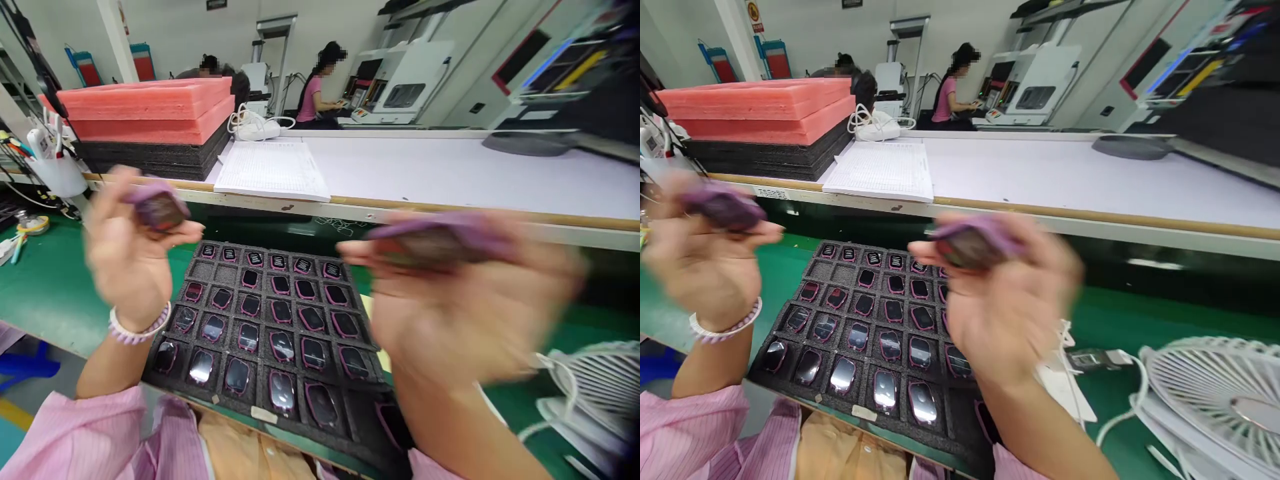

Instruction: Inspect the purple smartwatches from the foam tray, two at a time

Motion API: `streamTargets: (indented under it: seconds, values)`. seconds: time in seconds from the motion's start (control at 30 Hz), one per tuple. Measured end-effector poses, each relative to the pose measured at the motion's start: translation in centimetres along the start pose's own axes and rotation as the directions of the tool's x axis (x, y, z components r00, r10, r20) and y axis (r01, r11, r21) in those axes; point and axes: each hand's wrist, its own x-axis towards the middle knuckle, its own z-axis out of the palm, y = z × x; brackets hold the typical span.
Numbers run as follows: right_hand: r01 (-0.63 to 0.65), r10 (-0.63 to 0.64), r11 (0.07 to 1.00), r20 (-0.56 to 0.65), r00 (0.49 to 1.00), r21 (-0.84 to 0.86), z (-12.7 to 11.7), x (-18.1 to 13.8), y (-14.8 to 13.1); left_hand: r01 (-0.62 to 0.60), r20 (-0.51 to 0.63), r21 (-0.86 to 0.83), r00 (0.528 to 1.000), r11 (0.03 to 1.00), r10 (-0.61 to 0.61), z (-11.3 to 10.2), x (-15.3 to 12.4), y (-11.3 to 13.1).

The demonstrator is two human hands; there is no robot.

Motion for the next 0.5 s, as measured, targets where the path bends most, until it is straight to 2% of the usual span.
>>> streamTargets:
  seconds: [0.07,0.1,0.13,0.17,0.2,0.27,0.33,0.5]
  values:
    - [0.007,0.003,0.989,-0.068,0.998,0.15,0.1,1.1,1.7,0.183,0.063,-0.086,0.982,0.979,-0.178,0.8,0.2,-2.8]
    - [-0.083,0.092,0.972,-0.032,0.995,0.218,0.1,1.8,3.0,0.316,0.115,-0.099,0.946,0.944,-0.304,1.2,0.2,-4.4]
    - [-0.189,0.195,0.945,0.001,0.981,0.269,0.1,2.4,4.4,0.442,0.164,-0.083,0.89,0.893,-0.426,1.5,0.1,-6.0]
    - [-0.278,0.286,0.913,0.019,0.958,0.298,0.0,3.0,5.9,0.542,0.196,-0.041,0.828,0.84,-0.525,1.7,-0.1,-7.5]
    - [-0.339,0.351,0.887,0.019,0.936,0.314,-0.2,3.4,7.4,0.59,0.2,-0.003,0.792,0.808,-0.577,1.8,-0.3,-8.8]
    - [-0.401,0.418,0.86,0.015,0.908,0.317,-0.4,3.8,9.9,0.623,0.201,0.075,0.755,0.779,-0.624,1.7,-0.9,-10.8]
    - [-0.438,0.453,0.846,0.022,0.891,0.305,-0.5,3.8,11.6,0.624,0.206,0.125,0.744,0.771,-0.635,1.2,-1.2,-11.8]
    - [-0.481,0.485,0.827,0.064,0.872,0.292,0.1,3.7,12.9,0.627,0.237,0.159,0.725,0.762,-0.647,-1.6,-0.9,-12.7]
